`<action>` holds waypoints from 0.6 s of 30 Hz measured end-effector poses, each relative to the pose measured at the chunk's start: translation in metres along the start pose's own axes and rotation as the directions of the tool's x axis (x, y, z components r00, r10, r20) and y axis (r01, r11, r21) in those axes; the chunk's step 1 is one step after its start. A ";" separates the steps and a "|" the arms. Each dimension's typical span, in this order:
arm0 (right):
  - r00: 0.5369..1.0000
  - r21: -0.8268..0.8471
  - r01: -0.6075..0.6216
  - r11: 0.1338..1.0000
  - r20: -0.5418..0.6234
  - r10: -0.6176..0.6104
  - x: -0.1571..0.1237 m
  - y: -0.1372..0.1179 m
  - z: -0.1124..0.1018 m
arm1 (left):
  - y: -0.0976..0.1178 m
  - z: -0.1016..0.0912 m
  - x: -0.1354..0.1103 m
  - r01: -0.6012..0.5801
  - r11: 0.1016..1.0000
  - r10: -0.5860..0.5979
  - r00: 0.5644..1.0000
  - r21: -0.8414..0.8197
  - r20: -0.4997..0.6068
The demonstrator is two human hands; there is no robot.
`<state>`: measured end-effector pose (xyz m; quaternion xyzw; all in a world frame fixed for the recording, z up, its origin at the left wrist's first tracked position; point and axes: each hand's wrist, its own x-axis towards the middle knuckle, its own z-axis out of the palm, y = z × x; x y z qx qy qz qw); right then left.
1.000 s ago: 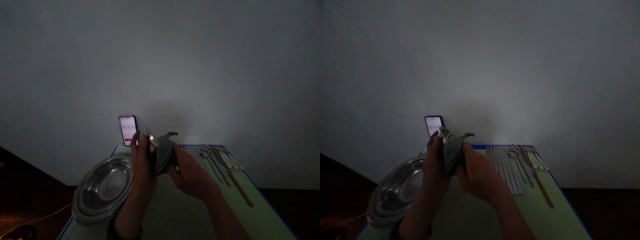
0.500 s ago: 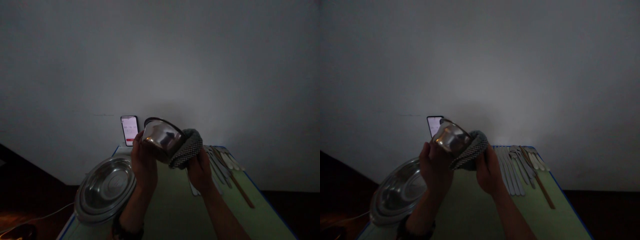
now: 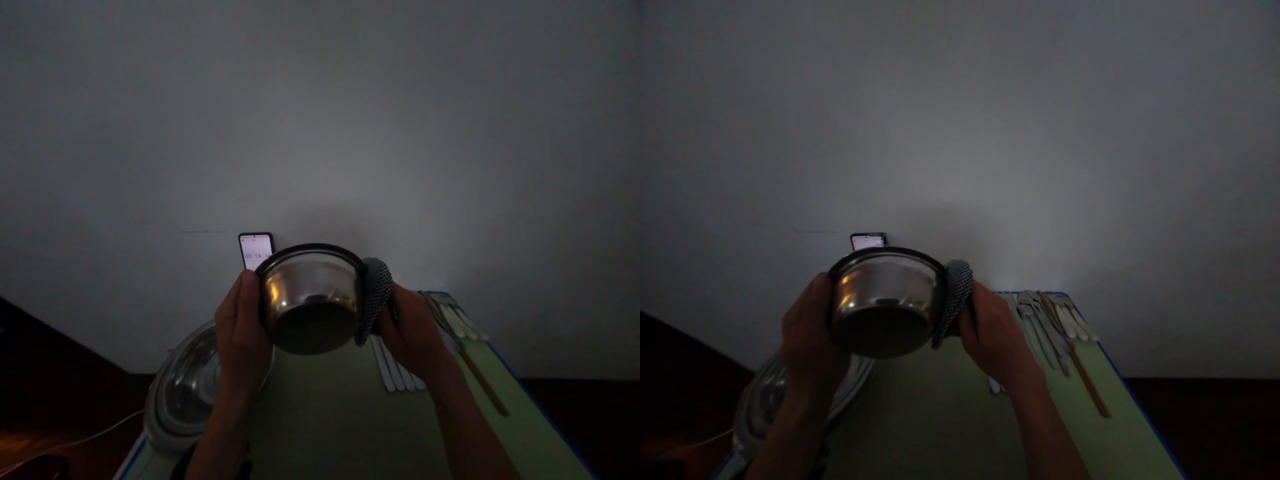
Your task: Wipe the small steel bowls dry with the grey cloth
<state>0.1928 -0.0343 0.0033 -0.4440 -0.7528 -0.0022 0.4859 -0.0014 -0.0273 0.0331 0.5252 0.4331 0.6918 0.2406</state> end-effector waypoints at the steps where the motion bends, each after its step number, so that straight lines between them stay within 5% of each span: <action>1: 1.000 -0.010 0.022 1.000 -0.010 -0.022 0.000 -0.001 -0.003 | 0.000 0.000 -0.002 -0.012 1.000 0.011 1.000 0.017 0.012; 8: 0.998 0.001 0.059 0.998 0.025 -0.059 -0.003 -0.008 -0.018 | 0.000 -0.002 -0.010 -0.161 0.972 0.119 0.966 0.172 0.232; 15: 0.961 0.030 -0.010 1.000 0.278 0.001 -0.003 -0.019 -0.013 | 0.006 -0.006 -0.010 -0.444 0.843 0.183 0.769 0.305 0.613; 18: 0.963 0.088 -0.032 0.996 0.268 0.007 -0.002 -0.019 -0.005 | 0.001 -0.003 -0.010 -0.454 0.834 0.178 0.759 0.314 0.626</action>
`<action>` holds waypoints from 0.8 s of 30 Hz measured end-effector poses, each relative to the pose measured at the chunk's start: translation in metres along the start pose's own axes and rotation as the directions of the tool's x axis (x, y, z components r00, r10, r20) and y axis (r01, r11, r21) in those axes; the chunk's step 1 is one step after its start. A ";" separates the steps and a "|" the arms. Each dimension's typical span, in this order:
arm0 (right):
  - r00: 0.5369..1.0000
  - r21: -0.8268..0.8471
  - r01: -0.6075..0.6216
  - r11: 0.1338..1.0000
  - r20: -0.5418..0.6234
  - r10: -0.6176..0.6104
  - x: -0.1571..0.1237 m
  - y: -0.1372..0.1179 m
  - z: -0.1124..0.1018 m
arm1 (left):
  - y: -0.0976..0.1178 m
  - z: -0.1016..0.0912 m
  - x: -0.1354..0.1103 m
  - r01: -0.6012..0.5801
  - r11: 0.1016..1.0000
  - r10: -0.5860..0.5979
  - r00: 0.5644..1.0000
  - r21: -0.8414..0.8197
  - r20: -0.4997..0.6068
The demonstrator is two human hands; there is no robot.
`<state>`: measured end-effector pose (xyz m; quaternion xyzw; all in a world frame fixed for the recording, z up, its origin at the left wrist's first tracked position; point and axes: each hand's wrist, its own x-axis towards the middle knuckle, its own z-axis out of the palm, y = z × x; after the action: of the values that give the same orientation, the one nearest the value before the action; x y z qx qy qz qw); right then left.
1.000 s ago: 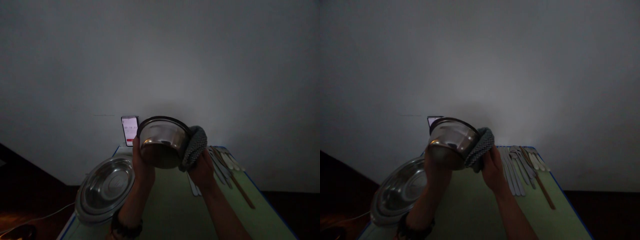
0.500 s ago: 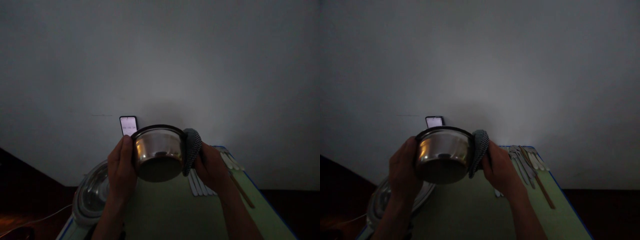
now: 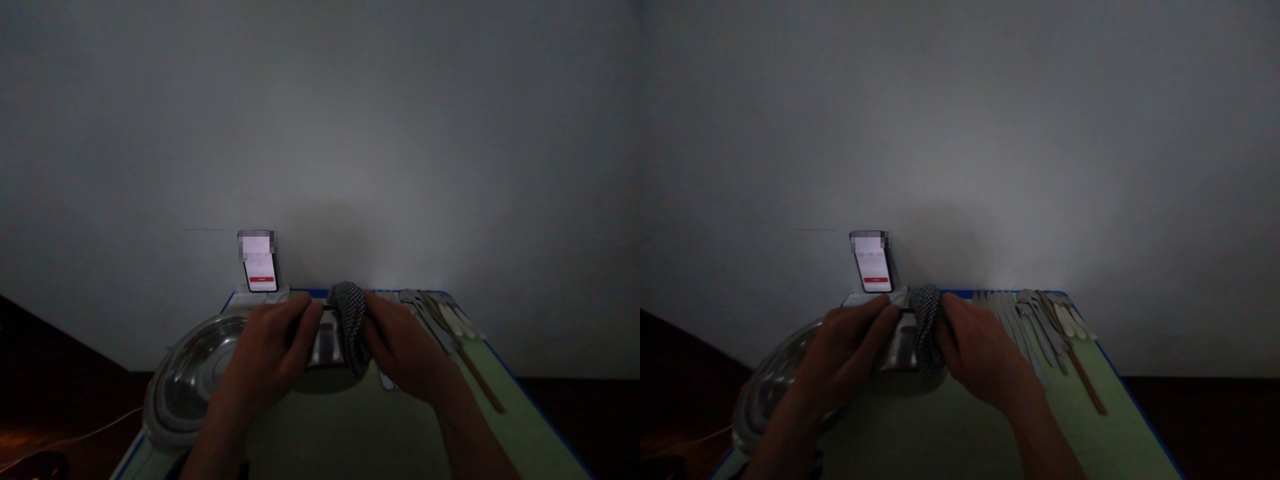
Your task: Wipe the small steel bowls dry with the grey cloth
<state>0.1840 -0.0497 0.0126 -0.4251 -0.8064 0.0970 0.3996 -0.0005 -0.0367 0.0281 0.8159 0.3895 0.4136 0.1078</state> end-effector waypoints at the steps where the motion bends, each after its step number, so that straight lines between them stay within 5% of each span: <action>1: 0.999 0.030 0.011 0.999 -0.040 -0.010 0.001 0.002 0.001 | -0.001 0.002 0.001 0.025 1.000 -0.025 0.999 -0.010 -0.041; 4: 0.965 0.127 0.029 0.992 -0.264 0.005 0.001 0.010 0.002 | 0.000 0.007 0.003 0.110 0.983 -0.143 0.959 -0.145 -0.243; 7: 0.827 0.224 -0.003 0.975 -0.547 0.128 0.000 0.014 0.003 | -0.001 0.006 0.003 0.162 0.948 -0.257 0.897 -0.275 -0.359; 9: 0.776 0.243 -0.029 0.970 -0.606 0.175 0.000 0.012 0.004 | -0.004 0.005 0.001 0.265 0.940 -0.333 0.852 -0.217 -0.404; 14: 0.941 0.080 0.020 0.997 -0.337 0.008 0.001 0.004 0.001 | -0.012 -0.002 -0.002 0.414 0.905 -0.401 0.745 -0.102 -0.534; 20: 0.993 -0.038 0.084 0.996 -0.083 -0.086 -0.007 0.001 -0.022 | 0.002 -0.018 0.001 0.352 0.872 -0.455 0.839 -0.339 -0.299; 24: 0.991 -0.009 0.122 0.992 -0.044 -0.123 -0.009 -0.006 -0.029 | 0.017 -0.021 -0.004 0.340 0.861 -0.438 0.873 -0.379 -0.213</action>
<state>0.2041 -0.0659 0.0299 -0.3782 -0.8221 0.0602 0.4213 -0.0085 -0.0537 0.0476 0.6192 0.4845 0.5577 0.2662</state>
